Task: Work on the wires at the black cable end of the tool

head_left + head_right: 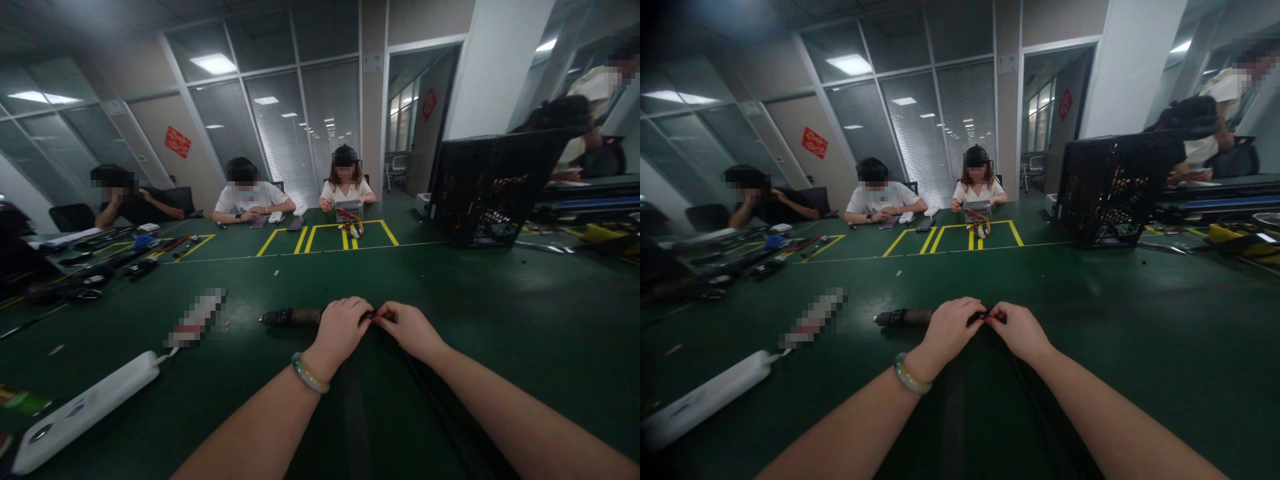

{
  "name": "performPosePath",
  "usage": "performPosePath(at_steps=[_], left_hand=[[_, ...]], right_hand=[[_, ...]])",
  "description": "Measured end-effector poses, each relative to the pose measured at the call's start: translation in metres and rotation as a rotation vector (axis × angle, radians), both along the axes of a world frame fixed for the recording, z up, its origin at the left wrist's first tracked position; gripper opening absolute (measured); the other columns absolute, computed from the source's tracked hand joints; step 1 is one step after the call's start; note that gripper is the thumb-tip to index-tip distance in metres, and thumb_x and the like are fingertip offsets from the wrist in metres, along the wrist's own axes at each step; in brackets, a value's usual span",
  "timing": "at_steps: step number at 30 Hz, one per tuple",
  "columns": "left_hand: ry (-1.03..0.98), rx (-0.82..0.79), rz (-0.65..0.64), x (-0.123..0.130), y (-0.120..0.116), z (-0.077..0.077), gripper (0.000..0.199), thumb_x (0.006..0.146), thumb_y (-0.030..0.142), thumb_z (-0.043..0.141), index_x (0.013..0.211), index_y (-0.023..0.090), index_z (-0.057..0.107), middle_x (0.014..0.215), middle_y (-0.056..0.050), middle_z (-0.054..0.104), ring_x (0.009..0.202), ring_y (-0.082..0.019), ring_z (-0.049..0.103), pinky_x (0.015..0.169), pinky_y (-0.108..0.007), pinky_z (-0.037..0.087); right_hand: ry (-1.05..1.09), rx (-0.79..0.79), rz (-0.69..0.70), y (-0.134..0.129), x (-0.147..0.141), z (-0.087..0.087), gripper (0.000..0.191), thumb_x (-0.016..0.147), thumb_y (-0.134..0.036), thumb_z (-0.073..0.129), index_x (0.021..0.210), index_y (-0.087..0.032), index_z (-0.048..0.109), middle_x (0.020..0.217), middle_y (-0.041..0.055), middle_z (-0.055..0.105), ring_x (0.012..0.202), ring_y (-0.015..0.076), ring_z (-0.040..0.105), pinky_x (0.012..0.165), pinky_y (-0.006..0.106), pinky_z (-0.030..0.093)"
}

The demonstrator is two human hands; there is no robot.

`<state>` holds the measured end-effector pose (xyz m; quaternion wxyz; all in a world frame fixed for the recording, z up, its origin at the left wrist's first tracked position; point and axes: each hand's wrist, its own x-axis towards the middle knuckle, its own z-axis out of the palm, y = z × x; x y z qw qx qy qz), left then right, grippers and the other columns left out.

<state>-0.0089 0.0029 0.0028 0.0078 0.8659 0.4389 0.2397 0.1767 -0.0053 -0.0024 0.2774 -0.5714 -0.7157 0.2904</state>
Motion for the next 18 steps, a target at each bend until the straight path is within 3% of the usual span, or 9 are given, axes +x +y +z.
performPosePath(at_steps=[9, 18], left_hand=[[-0.025, -0.014, 0.008, -0.0014, 0.0002, 0.0016, 0.015, 0.081, 0.024, 0.065, 0.095, 0.022, 0.061, 0.098, -0.001, 0.064, 0.095, -0.02, 0.058, 0.085, -0.034, 0.043], [-0.047, -0.025, -0.039, -0.0026, 0.0045, -0.0024, 0.009, 0.086, 0.024, 0.06, 0.094, 0.024, 0.064, 0.102, 0.0, 0.065, 0.097, -0.018, 0.058, 0.087, -0.033, 0.043]], right_hand=[[-0.008, -0.003, -0.006, 0.0039, 0.0017, -0.0048, 0.016, 0.085, -0.034, 0.059, 0.089, -0.022, 0.069, 0.083, 0.0005, 0.072, 0.073, 0.0158, 0.064, 0.061, 0.025, 0.043], [0.022, -0.025, -0.003, 0.0017, 0.0032, -0.0017, 0.017, 0.085, -0.035, 0.059, 0.09, -0.023, 0.069, 0.085, 0.0003, 0.072, 0.073, 0.0159, 0.064, 0.06, 0.025, 0.043]])
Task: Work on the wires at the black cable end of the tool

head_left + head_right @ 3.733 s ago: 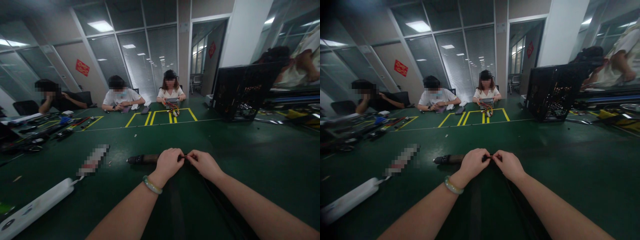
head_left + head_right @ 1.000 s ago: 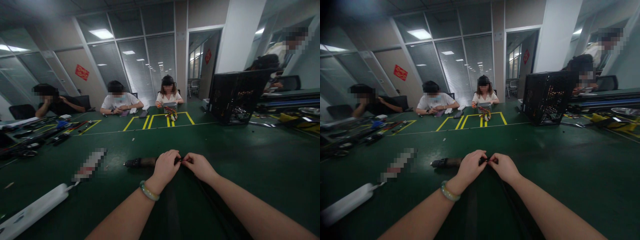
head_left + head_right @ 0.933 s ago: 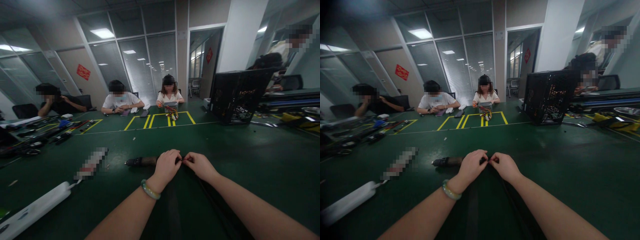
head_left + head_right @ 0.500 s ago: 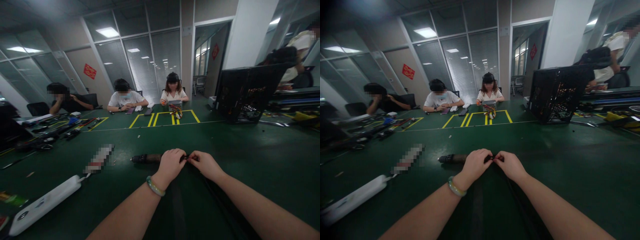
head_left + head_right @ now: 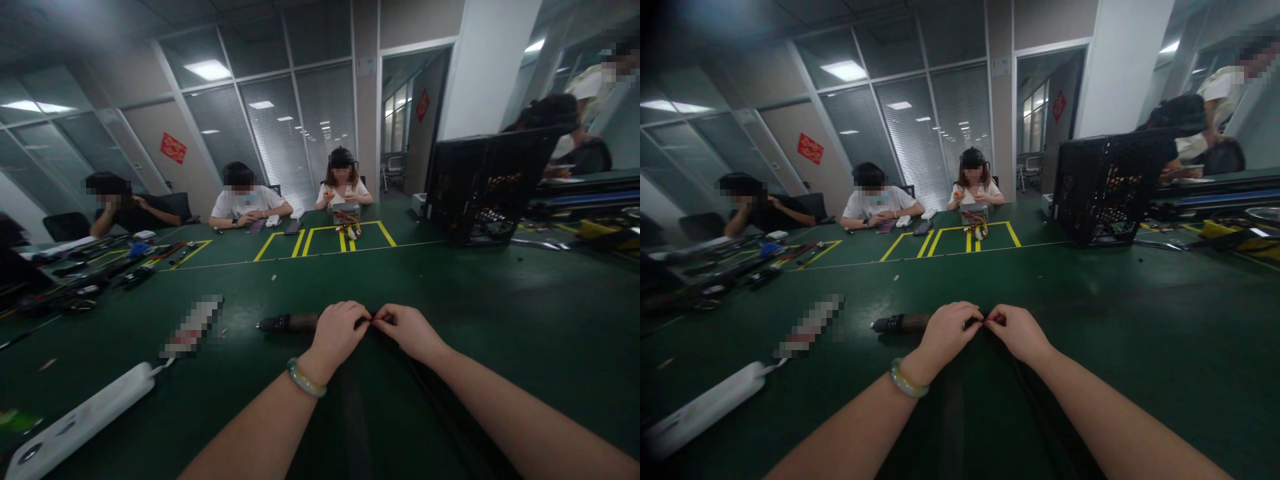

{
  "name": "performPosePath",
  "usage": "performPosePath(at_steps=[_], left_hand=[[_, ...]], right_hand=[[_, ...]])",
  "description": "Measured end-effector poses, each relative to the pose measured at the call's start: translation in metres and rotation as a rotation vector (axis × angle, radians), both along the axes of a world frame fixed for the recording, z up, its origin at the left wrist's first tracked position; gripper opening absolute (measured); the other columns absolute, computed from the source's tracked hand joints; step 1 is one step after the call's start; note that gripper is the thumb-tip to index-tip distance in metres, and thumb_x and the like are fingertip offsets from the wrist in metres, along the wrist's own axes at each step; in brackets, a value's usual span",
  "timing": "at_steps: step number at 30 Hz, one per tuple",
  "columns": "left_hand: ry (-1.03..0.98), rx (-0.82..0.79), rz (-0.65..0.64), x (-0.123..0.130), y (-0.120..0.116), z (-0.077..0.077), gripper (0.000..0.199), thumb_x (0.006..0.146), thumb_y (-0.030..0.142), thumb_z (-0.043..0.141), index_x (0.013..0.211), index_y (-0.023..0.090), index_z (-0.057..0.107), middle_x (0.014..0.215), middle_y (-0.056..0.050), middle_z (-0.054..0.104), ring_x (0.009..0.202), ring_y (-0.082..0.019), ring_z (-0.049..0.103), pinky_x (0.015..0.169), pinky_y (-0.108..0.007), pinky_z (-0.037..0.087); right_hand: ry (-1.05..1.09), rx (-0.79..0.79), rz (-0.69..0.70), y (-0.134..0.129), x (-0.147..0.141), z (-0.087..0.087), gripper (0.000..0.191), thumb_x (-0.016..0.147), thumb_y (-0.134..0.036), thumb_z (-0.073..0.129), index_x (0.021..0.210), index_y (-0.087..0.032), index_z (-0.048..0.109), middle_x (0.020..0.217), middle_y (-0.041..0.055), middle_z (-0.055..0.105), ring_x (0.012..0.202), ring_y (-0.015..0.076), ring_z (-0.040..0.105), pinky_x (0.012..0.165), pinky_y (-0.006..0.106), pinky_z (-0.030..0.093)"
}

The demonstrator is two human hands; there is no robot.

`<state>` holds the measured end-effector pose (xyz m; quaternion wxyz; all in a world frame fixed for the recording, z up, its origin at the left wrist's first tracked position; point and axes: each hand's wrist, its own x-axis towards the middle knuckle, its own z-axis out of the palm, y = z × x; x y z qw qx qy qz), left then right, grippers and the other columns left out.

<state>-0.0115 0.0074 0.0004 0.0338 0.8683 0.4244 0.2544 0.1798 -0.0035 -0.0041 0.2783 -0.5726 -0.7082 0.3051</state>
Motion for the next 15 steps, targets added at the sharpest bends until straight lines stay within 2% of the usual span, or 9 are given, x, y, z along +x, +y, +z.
performPosePath(at_steps=[6, 11, 15], left_hand=[[0.041, -0.039, 0.041, 0.0008, -0.0011, 0.0031, 0.017, 0.086, 0.026, 0.06, 0.104, 0.024, 0.061, 0.105, 0.0, 0.064, 0.097, -0.018, 0.058, 0.085, -0.033, 0.043], [0.036, -0.047, 0.06, 0.0015, -0.0011, 0.0034, 0.009, 0.085, 0.024, 0.062, 0.094, 0.023, 0.061, 0.099, 0.0, 0.064, 0.094, -0.018, 0.057, 0.084, -0.033, 0.042], [0.022, -0.046, 0.04, 0.0009, -0.0003, 0.0028, 0.008, 0.086, 0.025, 0.061, 0.093, 0.024, 0.062, 0.099, 0.001, 0.064, 0.093, -0.018, 0.057, 0.082, -0.033, 0.041]], right_hand=[[0.007, 0.005, 0.006, 0.0011, 0.0011, -0.0023, 0.017, 0.086, -0.035, 0.059, 0.091, -0.023, 0.07, 0.085, 0.0007, 0.071, 0.075, 0.0163, 0.064, 0.063, 0.025, 0.044], [0.014, -0.017, 0.019, 0.002, 0.002, -0.0049, 0.017, 0.086, -0.035, 0.059, 0.093, -0.023, 0.069, 0.087, 0.0004, 0.071, 0.075, 0.0159, 0.065, 0.063, 0.025, 0.045], [0.003, -0.008, 0.021, 0.0029, 0.0018, -0.0054, 0.017, 0.086, -0.035, 0.059, 0.093, -0.024, 0.069, 0.087, -0.0002, 0.071, 0.075, 0.0157, 0.065, 0.063, 0.025, 0.045]])
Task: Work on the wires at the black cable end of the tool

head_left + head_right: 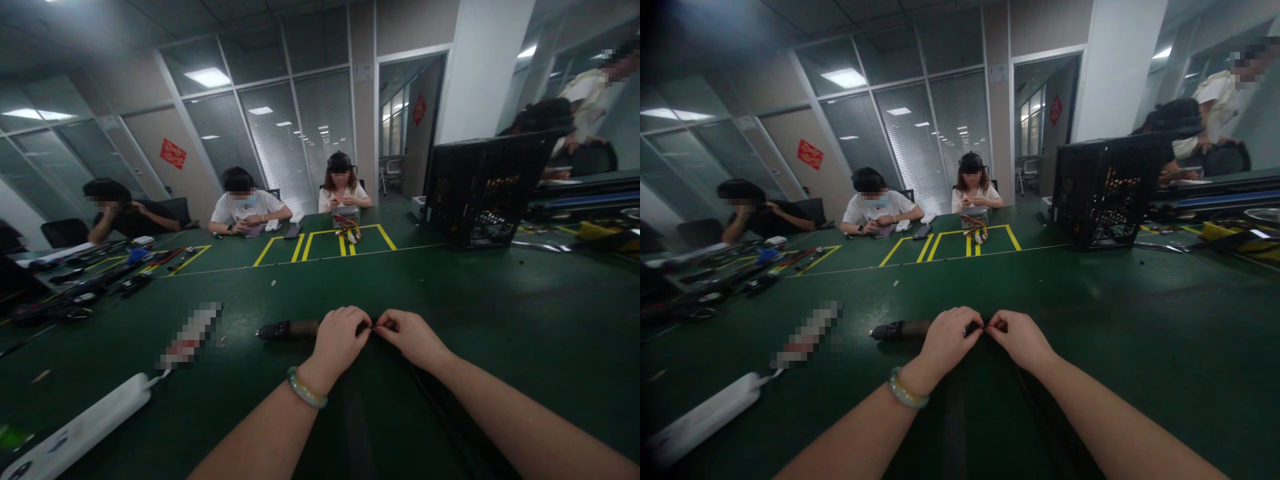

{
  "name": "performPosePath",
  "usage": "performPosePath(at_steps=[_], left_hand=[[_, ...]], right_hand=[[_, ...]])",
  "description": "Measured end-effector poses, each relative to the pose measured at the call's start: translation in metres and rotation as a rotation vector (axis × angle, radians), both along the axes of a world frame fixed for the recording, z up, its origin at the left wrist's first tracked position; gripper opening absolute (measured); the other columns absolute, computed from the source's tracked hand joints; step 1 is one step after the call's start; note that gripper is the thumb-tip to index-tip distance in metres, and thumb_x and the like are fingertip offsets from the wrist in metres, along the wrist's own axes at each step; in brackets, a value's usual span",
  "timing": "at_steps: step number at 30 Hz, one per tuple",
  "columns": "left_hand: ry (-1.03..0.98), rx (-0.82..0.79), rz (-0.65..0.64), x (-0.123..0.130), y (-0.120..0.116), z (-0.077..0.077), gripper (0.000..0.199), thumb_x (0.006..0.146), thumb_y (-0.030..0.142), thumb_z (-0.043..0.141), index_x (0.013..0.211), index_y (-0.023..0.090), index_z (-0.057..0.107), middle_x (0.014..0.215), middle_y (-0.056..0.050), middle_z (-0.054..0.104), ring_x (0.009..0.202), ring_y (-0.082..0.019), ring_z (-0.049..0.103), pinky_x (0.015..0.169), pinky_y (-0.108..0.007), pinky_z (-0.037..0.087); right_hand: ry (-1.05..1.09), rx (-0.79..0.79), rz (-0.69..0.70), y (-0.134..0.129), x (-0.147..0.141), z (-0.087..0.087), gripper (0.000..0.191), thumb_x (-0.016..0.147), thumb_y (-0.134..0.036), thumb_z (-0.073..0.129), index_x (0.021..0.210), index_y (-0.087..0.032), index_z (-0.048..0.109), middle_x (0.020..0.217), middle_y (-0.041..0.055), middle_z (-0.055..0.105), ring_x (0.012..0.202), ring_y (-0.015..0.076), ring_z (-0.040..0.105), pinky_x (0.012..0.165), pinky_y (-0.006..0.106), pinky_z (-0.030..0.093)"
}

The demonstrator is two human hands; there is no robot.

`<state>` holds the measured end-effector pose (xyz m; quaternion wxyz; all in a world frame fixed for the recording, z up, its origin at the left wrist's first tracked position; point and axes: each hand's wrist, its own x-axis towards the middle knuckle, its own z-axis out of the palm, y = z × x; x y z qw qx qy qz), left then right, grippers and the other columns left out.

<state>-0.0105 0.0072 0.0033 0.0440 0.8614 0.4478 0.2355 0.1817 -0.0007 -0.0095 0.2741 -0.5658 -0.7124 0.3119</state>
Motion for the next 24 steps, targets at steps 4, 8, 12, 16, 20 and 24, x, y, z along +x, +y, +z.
performPosePath(at_steps=[4, 8, 12, 16, 20, 24], left_hand=[[0.004, 0.013, 0.002, 0.0007, 0.0008, -0.0024, 0.01, 0.085, 0.025, 0.062, 0.095, 0.025, 0.061, 0.099, 0.001, 0.064, 0.094, -0.018, 0.057, 0.083, -0.033, 0.041], [0.008, 0.025, 0.037, 0.0016, -0.0001, -0.0026, 0.014, 0.083, 0.024, 0.064, 0.096, 0.024, 0.06, 0.098, 0.0, 0.064, 0.093, -0.019, 0.057, 0.081, -0.033, 0.041], [0.019, 0.021, 0.023, 0.001, -0.0019, 0.001, 0.01, 0.083, 0.022, 0.062, 0.093, 0.023, 0.06, 0.096, 0.0, 0.064, 0.092, -0.019, 0.057, 0.08, -0.033, 0.041], [0.016, 0.013, 0.002, 0.0005, -0.0028, 0.0032, 0.008, 0.084, 0.022, 0.06, 0.093, 0.024, 0.06, 0.098, 0.0, 0.064, 0.093, -0.018, 0.057, 0.081, -0.033, 0.041], [0.017, 0.016, -0.001, 0.0012, -0.0037, 0.0033, 0.013, 0.085, 0.021, 0.059, 0.098, 0.025, 0.06, 0.101, 0.0, 0.063, 0.095, -0.018, 0.057, 0.083, -0.033, 0.041], [0.019, 0.014, 0.034, 0.0022, -0.0043, 0.0035, 0.016, 0.083, 0.02, 0.061, 0.099, 0.024, 0.059, 0.099, 0.0, 0.063, 0.094, -0.019, 0.057, 0.083, -0.034, 0.041]], right_hand=[[-0.008, 0.01, -0.003, 0.0011, -0.0003, -0.0008, 0.016, 0.086, -0.036, 0.059, 0.091, -0.024, 0.069, 0.085, -0.0006, 0.072, 0.075, 0.0156, 0.064, 0.063, 0.025, 0.044], [-0.005, 0.026, -0.01, 0.0022, -0.001, -0.0021, 0.015, 0.085, -0.035, 0.059, 0.088, -0.024, 0.069, 0.083, -0.0007, 0.071, 0.073, 0.0157, 0.064, 0.062, 0.026, 0.043], [0.003, 0.036, -0.003, 0.0017, -0.001, -0.0017, 0.015, 0.085, -0.035, 0.059, 0.089, -0.024, 0.069, 0.083, -0.0001, 0.071, 0.074, 0.016, 0.065, 0.063, 0.026, 0.043], [0.002, 0.027, -0.004, 0.0001, -0.0005, 0.0002, 0.015, 0.085, -0.034, 0.06, 0.089, -0.023, 0.069, 0.085, 0.0003, 0.072, 0.075, 0.0161, 0.065, 0.064, 0.026, 0.044], [0.006, 0.006, 0.004, -0.0003, -0.0005, 0.0013, 0.016, 0.086, -0.034, 0.059, 0.091, -0.023, 0.069, 0.087, 0.0013, 0.072, 0.076, 0.0166, 0.065, 0.065, 0.026, 0.044], [0.014, -0.001, -0.001, 0.0008, -0.0005, -0.0009, 0.017, 0.086, -0.034, 0.059, 0.091, -0.022, 0.07, 0.086, 0.0014, 0.072, 0.076, 0.017, 0.065, 0.066, 0.027, 0.045]])
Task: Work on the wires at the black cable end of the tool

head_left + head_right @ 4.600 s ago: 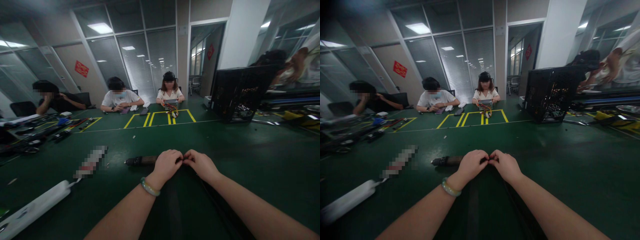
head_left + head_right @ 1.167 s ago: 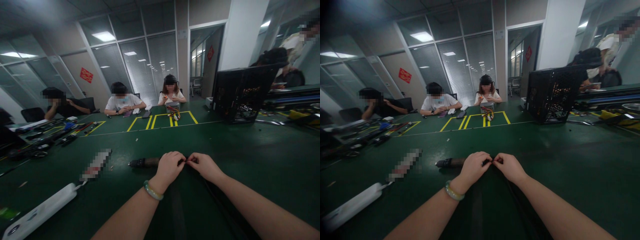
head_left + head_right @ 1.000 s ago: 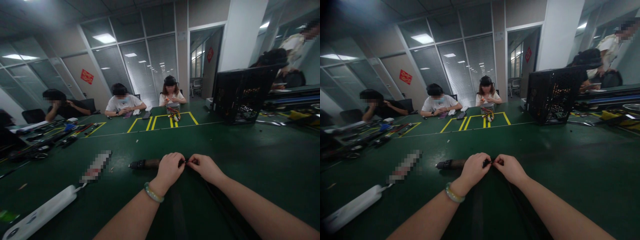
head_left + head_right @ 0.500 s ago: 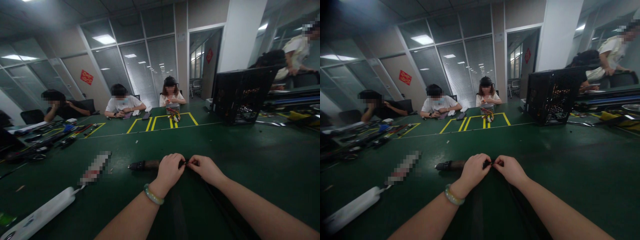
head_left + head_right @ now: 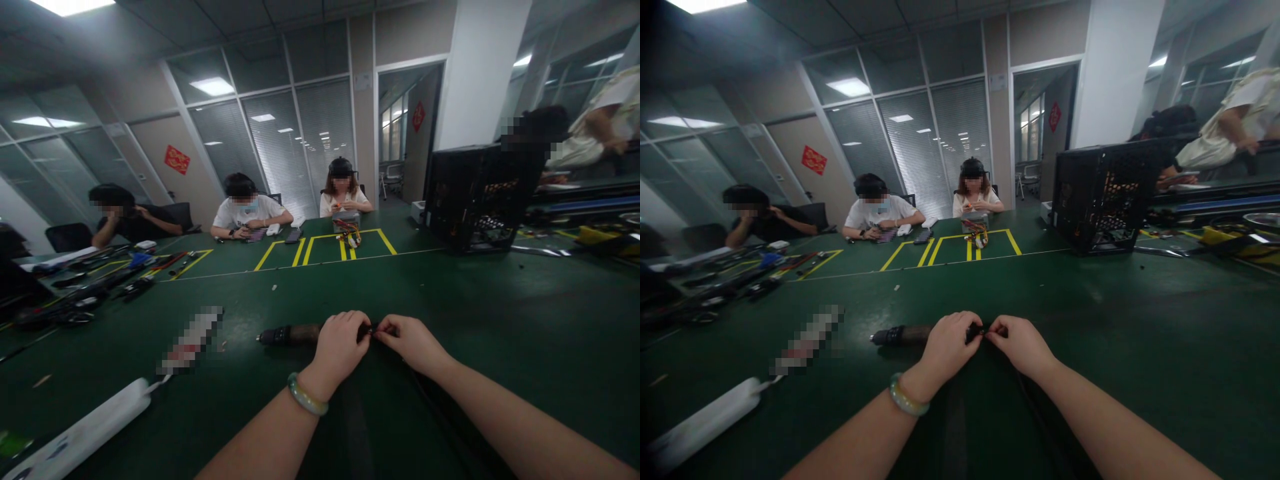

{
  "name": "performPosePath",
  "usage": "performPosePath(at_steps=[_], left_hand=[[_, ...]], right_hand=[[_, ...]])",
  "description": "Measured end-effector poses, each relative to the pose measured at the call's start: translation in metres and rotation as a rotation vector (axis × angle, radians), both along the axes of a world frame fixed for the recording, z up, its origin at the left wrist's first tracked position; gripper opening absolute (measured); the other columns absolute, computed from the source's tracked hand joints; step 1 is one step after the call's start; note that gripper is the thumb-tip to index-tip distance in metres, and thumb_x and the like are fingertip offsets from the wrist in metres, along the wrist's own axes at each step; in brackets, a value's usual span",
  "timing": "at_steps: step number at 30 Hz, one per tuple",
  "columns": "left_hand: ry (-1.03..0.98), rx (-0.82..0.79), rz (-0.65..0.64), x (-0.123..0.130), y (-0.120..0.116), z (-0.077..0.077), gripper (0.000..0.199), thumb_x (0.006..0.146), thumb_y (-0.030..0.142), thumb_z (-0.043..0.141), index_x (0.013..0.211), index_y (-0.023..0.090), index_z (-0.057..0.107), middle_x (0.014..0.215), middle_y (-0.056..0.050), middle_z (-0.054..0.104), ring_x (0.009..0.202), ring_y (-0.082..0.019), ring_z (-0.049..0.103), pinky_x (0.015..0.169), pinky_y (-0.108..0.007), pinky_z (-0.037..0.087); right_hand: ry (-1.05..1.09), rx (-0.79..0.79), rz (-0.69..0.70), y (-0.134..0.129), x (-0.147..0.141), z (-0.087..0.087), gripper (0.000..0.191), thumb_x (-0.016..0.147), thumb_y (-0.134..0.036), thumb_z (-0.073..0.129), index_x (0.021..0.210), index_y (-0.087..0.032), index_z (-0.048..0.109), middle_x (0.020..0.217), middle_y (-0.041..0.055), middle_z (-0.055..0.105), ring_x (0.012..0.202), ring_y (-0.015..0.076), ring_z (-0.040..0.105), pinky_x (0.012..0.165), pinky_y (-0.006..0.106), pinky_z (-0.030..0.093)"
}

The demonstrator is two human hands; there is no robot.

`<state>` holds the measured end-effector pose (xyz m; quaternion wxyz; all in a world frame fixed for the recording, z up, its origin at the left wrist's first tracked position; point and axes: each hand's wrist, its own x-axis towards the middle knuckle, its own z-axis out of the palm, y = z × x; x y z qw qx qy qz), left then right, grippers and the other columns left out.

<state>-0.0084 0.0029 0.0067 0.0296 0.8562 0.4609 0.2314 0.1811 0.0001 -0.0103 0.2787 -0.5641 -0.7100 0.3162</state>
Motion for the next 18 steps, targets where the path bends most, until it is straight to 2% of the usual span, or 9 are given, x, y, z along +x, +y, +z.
performPosePath(at_steps=[13, 18], left_hand=[[-0.012, -0.019, -0.024, -0.0011, 0.0035, -0.0036, 0.008, 0.084, 0.021, 0.062, 0.091, 0.023, 0.06, 0.1, 0.0, 0.065, 0.097, -0.019, 0.058, 0.086, -0.034, 0.043], [0.025, -0.058, -0.125, -0.0098, 0.005, 0.0019, 0.021, 0.082, 0.017, 0.063, 0.101, 0.025, 0.061, 0.118, -0.001, 0.062, 0.111, -0.019, 0.056, 0.098, -0.037, 0.041]], right_hand=[[-0.009, 0.043, -0.009, -0.0001, -0.0019, 0.0022, 0.017, 0.084, -0.035, 0.06, 0.087, -0.021, 0.07, 0.083, 0.0015, 0.072, 0.074, 0.0168, 0.064, 0.063, 0.026, 0.043], [-0.019, 0.035, -0.009, -0.0007, -0.002, 0.0034, 0.017, 0.085, -0.034, 0.059, 0.086, -0.022, 0.07, 0.083, 0.001, 0.072, 0.073, 0.0165, 0.063, 0.061, 0.025, 0.041]])
